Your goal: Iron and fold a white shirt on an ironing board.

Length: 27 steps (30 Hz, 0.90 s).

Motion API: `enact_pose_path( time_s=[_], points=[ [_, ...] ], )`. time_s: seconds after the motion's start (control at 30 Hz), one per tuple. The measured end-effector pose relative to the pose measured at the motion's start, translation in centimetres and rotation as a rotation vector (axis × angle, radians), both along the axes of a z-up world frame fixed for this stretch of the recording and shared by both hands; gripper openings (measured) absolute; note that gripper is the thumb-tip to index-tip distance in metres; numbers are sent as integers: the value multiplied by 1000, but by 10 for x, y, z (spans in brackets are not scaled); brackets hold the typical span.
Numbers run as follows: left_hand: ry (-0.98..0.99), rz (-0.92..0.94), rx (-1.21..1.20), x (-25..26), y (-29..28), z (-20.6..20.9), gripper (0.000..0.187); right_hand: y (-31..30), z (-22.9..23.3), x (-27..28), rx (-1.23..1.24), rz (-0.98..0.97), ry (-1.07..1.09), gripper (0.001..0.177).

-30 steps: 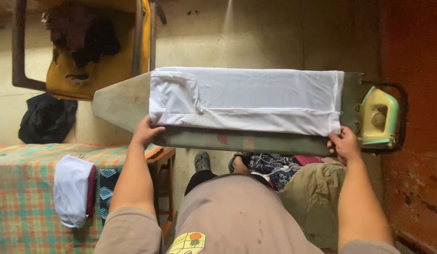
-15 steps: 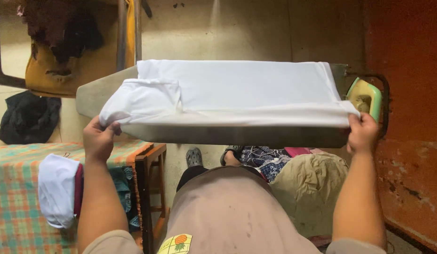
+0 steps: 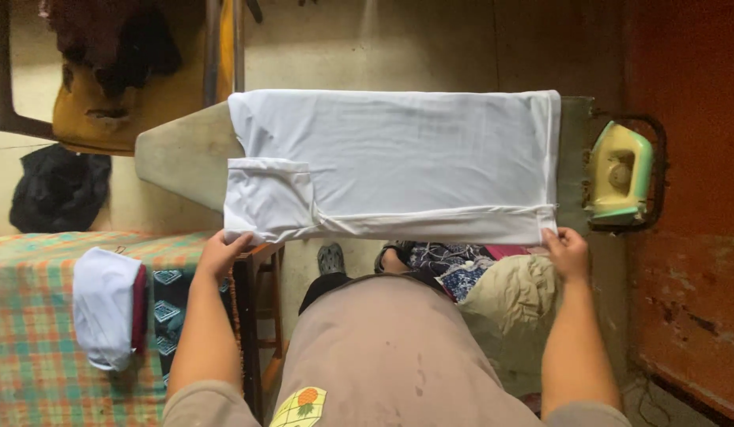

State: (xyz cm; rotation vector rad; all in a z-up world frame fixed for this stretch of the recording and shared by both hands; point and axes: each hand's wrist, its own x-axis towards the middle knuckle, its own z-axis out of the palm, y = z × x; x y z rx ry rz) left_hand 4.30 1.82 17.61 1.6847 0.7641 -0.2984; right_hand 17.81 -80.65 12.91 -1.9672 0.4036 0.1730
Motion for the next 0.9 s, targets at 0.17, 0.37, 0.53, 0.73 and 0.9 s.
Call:
enact_pose_path(
  time_s=[0.17, 0.37, 0.53, 0.73, 0.9],
  points=[
    [-26, 87, 867, 42, -19, 43, 61, 25, 17, 15, -199, -58, 103, 37],
    [-542, -540, 951, 141, -74, 81, 61, 86, 81, 36, -769, 7, 211, 46],
    [-300, -876, 1074, 168, -56, 25, 19, 88, 84, 33, -619, 53, 9, 32],
    [-182, -842, 539, 179, -33, 45, 35, 94, 105, 25, -395, 29, -22, 20],
    [-139, -742, 534, 231, -46, 93, 53, 98, 105, 66, -412, 51, -90, 25]
  ],
)
